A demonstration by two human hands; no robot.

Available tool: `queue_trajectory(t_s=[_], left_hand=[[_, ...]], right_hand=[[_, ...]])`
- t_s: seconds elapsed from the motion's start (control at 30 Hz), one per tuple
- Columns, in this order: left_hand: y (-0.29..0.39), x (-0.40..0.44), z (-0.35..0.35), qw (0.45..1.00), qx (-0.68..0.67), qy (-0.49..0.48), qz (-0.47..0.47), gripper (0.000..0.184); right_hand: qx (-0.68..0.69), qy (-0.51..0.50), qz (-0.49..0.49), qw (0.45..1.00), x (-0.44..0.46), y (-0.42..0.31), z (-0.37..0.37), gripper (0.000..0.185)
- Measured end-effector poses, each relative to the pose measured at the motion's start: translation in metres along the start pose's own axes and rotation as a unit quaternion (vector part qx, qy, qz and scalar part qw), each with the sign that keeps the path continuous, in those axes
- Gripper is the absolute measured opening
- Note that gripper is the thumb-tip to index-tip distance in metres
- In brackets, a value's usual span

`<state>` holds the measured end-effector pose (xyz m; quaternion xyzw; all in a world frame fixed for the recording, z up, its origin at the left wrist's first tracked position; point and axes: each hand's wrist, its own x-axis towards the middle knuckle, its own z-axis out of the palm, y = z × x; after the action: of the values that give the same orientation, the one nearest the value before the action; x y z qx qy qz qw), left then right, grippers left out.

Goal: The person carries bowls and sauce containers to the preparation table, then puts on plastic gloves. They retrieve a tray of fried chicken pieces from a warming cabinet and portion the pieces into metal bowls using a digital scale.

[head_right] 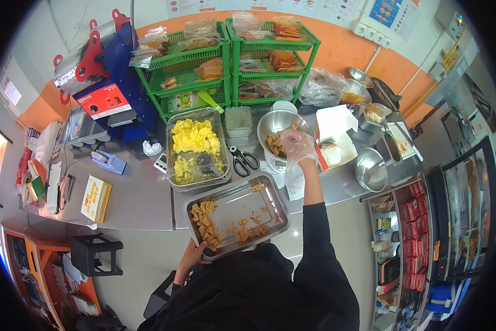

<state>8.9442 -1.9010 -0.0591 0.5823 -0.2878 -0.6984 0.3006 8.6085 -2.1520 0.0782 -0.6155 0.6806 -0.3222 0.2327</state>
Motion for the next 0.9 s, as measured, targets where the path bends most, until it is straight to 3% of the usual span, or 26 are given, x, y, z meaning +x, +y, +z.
queue_trajectory(t_s=[0.13, 0.23, 0.27, 0.33, 0.4, 0.47, 0.5, 0.53, 0.6, 0.7, 0.8, 0.9], left_hand=[[0.002, 0.002, -0.003, 1.000, -0.010, -0.005, 0.008, 0.049], [-0.002, 0.005, -0.004, 1.000, -0.005, -0.004, 0.009, 0.051], [-0.006, 0.008, -0.005, 1.000, -0.005, -0.007, 0.011, 0.054], [-0.005, 0.007, -0.006, 1.000, -0.013, -0.002, -0.001, 0.056], [0.004, 0.005, -0.004, 0.999, -0.028, 0.010, -0.029, 0.057], [0.003, 0.004, -0.007, 0.998, -0.044, -0.010, -0.041, 0.061], [0.004, 0.005, -0.008, 0.997, -0.051, -0.021, -0.044, 0.064], [0.009, 0.002, -0.007, 0.998, -0.042, -0.021, -0.043, 0.066], [0.022, -0.006, -0.003, 0.999, -0.024, -0.021, -0.037, 0.071], [0.022, -0.006, -0.002, 0.999, -0.027, -0.007, -0.033, 0.072], [0.021, -0.004, -0.004, 0.998, -0.037, -0.012, -0.049, 0.072], [0.022, -0.005, -0.005, 0.998, -0.043, -0.008, -0.053, 0.070]], right_hand=[[-0.051, 0.022, -0.028, 0.998, 0.007, 0.005, -0.002, 0.019], [-0.007, -0.014, 0.001, 1.000, 0.008, 0.020, 0.002, 0.021], [0.114, -0.085, 0.044, 0.989, 0.002, 0.019, 0.004, 0.020], [0.205, -0.228, 0.013, 0.952, -0.026, -0.006, 0.007, 0.018], [0.185, -0.350, -0.066, 0.916, -0.059, -0.017, 0.032, 0.013], [0.067, -0.434, -0.197, 0.876, -0.084, 0.000, 0.077, 0.014], [0.028, -0.449, -0.172, 0.876, -0.100, 0.006, 0.098, 0.014], [-0.012, -0.463, -0.145, 0.874, -0.117, 0.007, 0.115, 0.014], [-0.100, -0.388, -0.250, 0.882, -0.144, -0.003, 0.130, 0.016], [0.038, -0.338, -0.145, 0.929, -0.180, -0.029, 0.146, 0.023], [-0.097, -0.405, -0.242, 0.876, -0.201, -0.044, 0.153, 0.029], [-0.190, -0.381, -0.211, 0.880, -0.214, -0.058, 0.157, 0.029]])
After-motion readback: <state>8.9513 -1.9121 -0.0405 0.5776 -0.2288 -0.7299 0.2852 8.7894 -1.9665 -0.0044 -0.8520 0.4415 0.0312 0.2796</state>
